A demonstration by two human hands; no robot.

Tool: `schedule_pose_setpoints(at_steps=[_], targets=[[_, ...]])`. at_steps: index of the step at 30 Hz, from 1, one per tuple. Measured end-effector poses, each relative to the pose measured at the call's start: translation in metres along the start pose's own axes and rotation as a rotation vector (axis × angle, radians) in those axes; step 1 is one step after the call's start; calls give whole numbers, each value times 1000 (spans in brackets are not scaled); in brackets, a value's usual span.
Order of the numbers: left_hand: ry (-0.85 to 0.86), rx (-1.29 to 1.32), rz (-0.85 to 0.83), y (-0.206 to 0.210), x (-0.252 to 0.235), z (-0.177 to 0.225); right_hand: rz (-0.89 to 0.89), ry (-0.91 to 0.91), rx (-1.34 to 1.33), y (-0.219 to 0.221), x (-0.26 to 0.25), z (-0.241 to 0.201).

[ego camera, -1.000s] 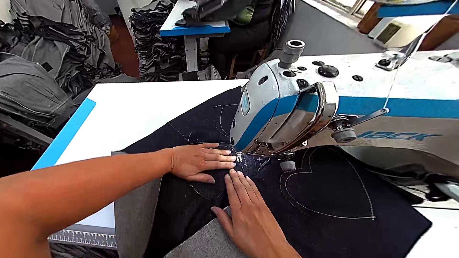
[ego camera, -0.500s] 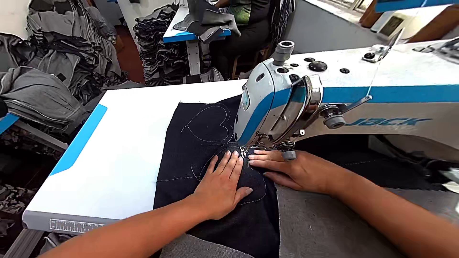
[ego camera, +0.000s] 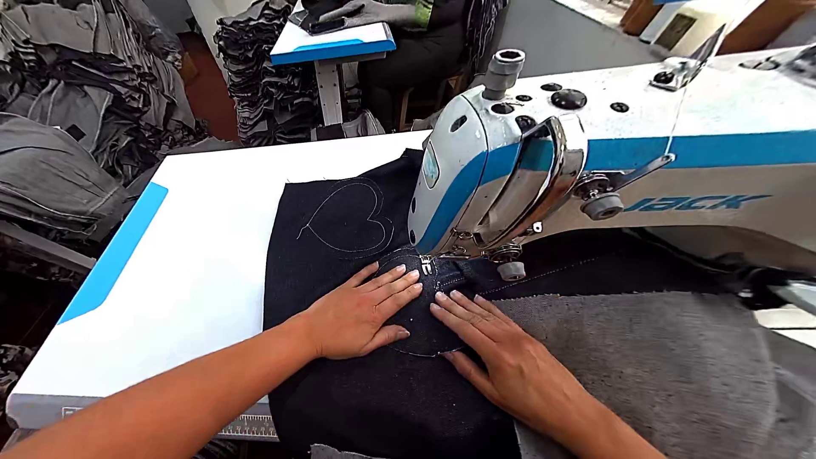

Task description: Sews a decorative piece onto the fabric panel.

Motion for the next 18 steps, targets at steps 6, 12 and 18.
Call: schedule_pose_setpoints(at_steps=[6,12,18], targets=[[-149,-4,32,4,-4,16,9,-108,-69,-7,-10,26],[-347,-3,42,5,-16,33,0,-209,-142,-10,-27,56],[-481,-4,71,9,-27,42,-19,-243,-205,-9,-43,72]])
Point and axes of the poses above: each hand's wrist, its own x-axis away from the middle knuckle, its own y-axis out of the palm, z = x × y, the point moved 3 cm from there along -x, towards the middle knuckle, and after that the axes turned 3 degrees about z, right-handed, at the moved point
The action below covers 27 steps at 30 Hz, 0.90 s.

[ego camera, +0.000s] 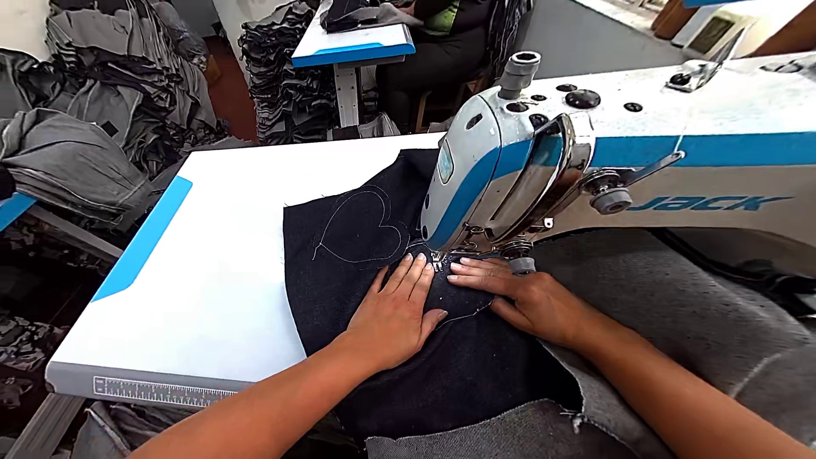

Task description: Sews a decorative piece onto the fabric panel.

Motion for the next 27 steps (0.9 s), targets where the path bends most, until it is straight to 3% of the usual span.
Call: schedule_pose_setpoints(at_steps=[7,22,27], targets=[[-97,6,-72,-2,-5,7,14,14,-7,-2,-6,7],[-100,1,-34,-2,-8,6,23,41,10,-2,-9,6],[37,26,-11,-4,-9,-12,37,94,42,2,-5,-7]])
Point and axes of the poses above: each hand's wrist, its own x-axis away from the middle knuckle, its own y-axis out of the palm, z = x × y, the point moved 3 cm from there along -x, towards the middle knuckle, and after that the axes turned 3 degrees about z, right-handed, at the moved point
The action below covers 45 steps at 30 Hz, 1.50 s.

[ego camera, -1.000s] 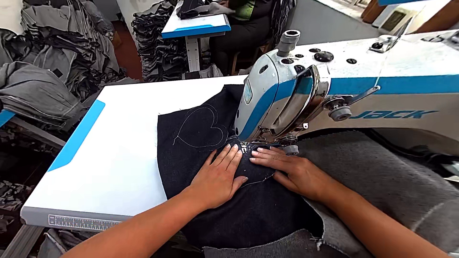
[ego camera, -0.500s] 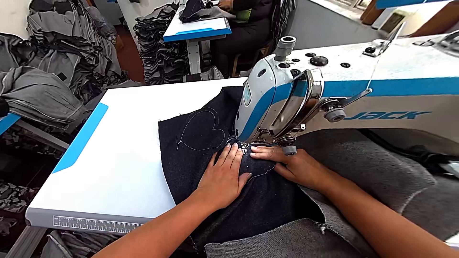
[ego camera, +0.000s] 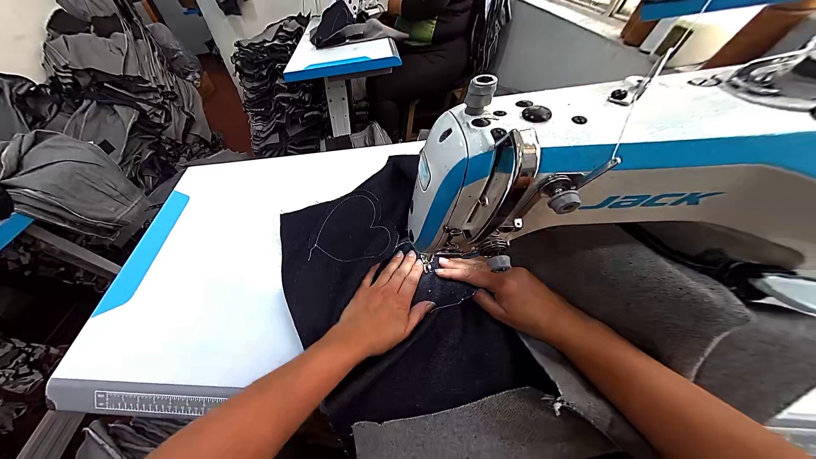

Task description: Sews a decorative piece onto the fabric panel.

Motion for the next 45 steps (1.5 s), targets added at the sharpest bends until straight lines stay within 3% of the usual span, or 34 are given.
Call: schedule_pose_setpoints(at_steps=[4,5,6,8,11,13,14,17,23,27,31,45], targets=[[437,23,74,-9,-18,-65,53,194,141,17,14,-48],[476,-7,83,-11,-23,-71,39,223,197,22,17,-59],[431,-43,70,-15,-26,-68,2,228,250,24,18,-65],[101,-73,-37,-26,-31,-37,-136,130,320,14,11,-66],[-390,75,-174,-20,-32,6,-306,-304,263,-18,-8,-30],[-447,39,-63,-4,-25,14,-354,-532,182,-33,-14,10],[-424,-7,10,1,-23,14,-363,-557,152,-36,-12,26],[-312,-28,-63,0,-26,-2,-298,-384,120,-21,15,24],[349,36,-66,-7,-60,-57,-55,204,314,20,27,-85],[626,34,-147,-14,-84,-70,67,376,501,47,14,-132],[675,36,-136,-12,-86,-71,69,393,487,46,12,-132],[576,11,-109,-13,-77,-68,22,351,445,42,19,-116]])
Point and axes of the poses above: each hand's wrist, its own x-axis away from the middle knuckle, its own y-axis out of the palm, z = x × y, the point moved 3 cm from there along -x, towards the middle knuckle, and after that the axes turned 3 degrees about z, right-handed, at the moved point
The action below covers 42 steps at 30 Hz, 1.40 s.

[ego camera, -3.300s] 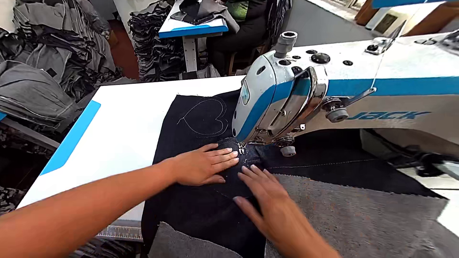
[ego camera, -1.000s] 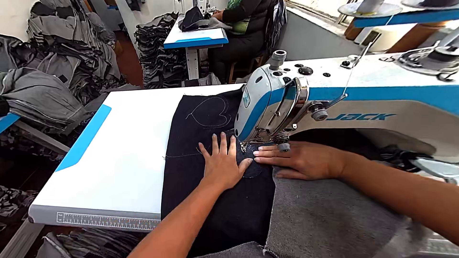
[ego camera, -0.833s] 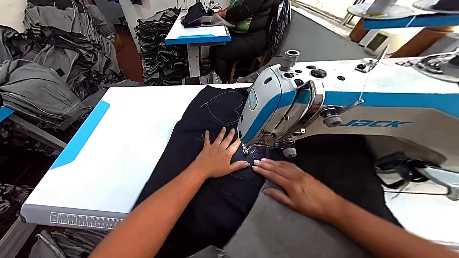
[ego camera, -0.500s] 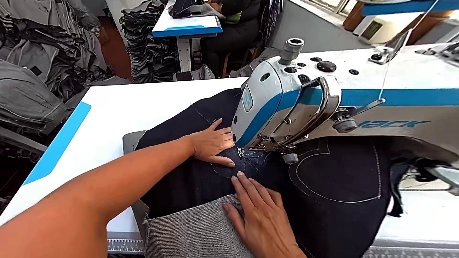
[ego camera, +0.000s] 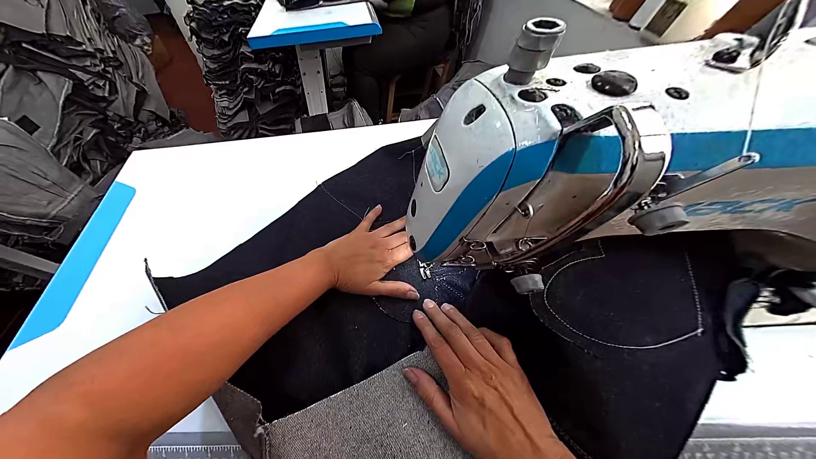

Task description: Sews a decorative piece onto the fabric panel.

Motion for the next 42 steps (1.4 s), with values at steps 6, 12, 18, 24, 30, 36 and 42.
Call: schedule_pose_setpoints(at_steps=[6,12,18,24,30,36,42], targets=[[-9,6,-5,0,0,0,2,-14,-8,-1,-1,2],[-44,11,4,2,-1,-3,-15,-16,-38,0,-4,7],[-169,4,-39,-2,0,-3,-39,-57,-55,2,-15,22],[-351,-7,-31,-1,5,1,-63,-218,-116,5,-30,54],[-456,1,-9,0,11,4,-87,-311,-139,-8,-44,68],[-449,2,-19,1,11,4,-147,82,-223,-20,-31,-24],[-542,2,-25,1,15,13,-79,-24,-79,10,-14,-27]])
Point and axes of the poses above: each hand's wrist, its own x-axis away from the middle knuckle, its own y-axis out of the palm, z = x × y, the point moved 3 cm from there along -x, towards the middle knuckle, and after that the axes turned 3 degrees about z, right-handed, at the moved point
